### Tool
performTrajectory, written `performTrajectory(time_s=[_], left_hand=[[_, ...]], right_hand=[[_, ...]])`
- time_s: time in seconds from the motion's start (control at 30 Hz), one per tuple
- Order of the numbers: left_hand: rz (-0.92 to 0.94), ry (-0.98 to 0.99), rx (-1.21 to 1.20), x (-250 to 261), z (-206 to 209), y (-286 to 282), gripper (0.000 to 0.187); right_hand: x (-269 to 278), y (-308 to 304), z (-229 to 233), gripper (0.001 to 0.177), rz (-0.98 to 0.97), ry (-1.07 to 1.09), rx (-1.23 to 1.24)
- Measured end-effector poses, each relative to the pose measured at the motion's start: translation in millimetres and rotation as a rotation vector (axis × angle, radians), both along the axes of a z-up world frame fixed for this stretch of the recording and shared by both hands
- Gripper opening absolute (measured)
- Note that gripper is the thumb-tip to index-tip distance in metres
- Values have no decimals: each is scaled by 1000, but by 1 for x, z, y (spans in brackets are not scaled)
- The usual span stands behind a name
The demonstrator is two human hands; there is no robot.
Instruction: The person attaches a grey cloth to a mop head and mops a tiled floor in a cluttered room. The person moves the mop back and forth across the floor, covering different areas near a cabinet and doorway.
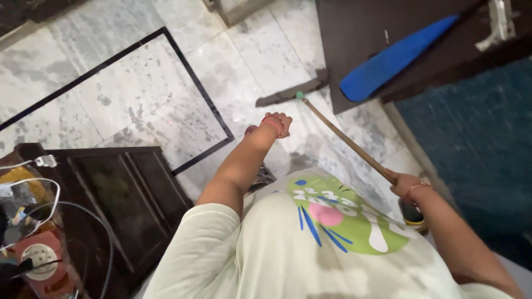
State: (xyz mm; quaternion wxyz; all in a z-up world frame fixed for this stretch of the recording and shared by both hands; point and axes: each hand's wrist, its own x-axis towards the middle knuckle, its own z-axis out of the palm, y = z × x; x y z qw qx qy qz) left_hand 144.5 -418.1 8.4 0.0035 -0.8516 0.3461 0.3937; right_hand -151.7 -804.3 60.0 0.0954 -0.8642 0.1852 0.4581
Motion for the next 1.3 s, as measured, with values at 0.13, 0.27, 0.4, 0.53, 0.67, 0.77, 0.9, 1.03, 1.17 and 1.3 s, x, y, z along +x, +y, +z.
performTrajectory(time_s=[0.13, 0.27, 0.4, 0.53, 0.67, 0.77, 0.9, 1.03, 1.17, 1.3], left_hand=[[-129, -58, 37, -10, -14, -26, 56], [-30, -31, 27, 3, -15, -10, 55], [42, -79, 9, 30, -26, 30, 51], [106, 17, 70, 64, -33, 64, 53], [156, -5, 62, 97, -43, 107, 47], [214, 3, 38, 117, -46, 139, 45], [243, 32, 72, 139, -35, 168, 50], [261, 10, 86, 150, -25, 174, 50], [239, 47, 69, 151, -23, 152, 52], [176, 29, 77, 138, -19, 119, 53]], right_hand=[[-22, 4, 76, 59, 83, -46, -144], [-5, 45, 106, 46, 60, -66, -236], [38, 66, 62, 41, -5, -148, -143], [164, 62, 9, 45, -74, -202, -127], [310, 69, -33, 42, -64, -312, -96], [412, 78, -61, 41, -39, -334, -178], [491, 52, -51, 43, 30, -316, -209], [484, 36, -51, 51, -6, -305, -198], [421, 46, -81, 43, -124, -304, -131], [325, 32, -73, 50, -194, -260, -105]])
